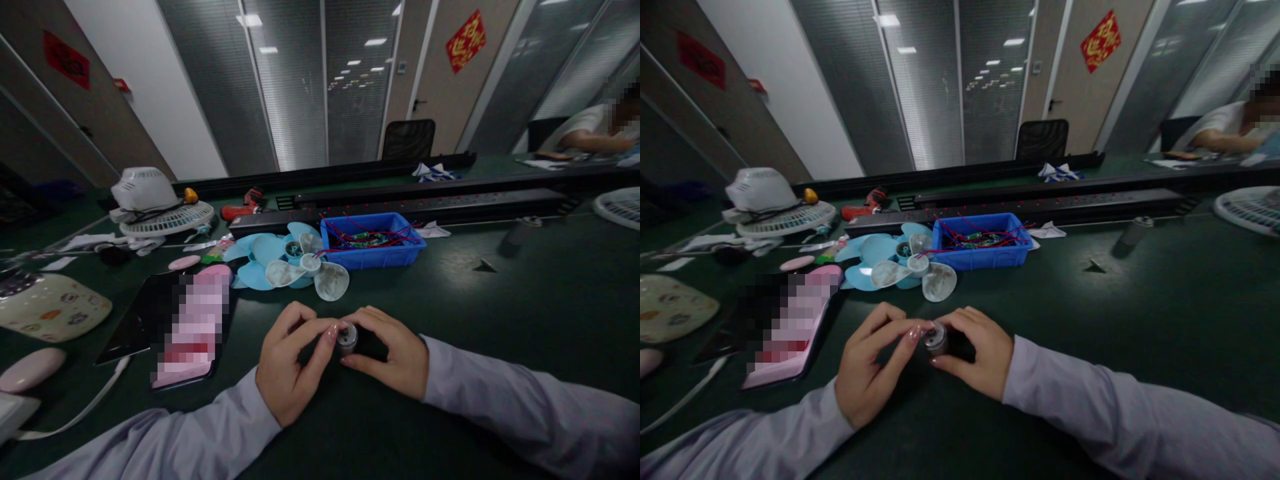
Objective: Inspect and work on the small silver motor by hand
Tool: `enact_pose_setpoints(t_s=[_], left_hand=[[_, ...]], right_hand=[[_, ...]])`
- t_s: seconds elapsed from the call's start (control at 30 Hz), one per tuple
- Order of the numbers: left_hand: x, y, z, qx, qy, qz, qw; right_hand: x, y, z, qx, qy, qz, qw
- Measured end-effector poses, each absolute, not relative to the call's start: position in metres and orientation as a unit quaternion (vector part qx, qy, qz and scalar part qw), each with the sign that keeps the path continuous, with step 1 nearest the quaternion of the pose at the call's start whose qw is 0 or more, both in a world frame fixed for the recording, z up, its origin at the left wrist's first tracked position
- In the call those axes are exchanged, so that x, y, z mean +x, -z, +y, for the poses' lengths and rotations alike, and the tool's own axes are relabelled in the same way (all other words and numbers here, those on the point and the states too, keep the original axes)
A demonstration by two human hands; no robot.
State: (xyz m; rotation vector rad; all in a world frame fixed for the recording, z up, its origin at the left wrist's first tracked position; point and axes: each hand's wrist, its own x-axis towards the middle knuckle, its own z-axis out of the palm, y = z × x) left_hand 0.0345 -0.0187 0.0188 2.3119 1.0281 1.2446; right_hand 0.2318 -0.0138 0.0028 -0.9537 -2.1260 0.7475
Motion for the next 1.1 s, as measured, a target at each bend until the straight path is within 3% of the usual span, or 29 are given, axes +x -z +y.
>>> enact_pose_setpoints(t_s=[0.43,0.67,1.1], left_hand=[[0.034,-0.018,-0.019,0.813,-0.430,0.362,0.152],[0.036,-0.019,-0.020,0.794,-0.425,0.374,0.221],[0.044,-0.023,-0.014,0.774,-0.432,0.403,0.228]], right_hand=[[0.232,-0.004,-0.014,-0.365,-0.287,-0.816,0.344],[0.232,-0.004,-0.014,-0.369,-0.269,-0.822,0.340],[0.231,-0.004,-0.014,-0.372,-0.280,-0.818,0.337]])
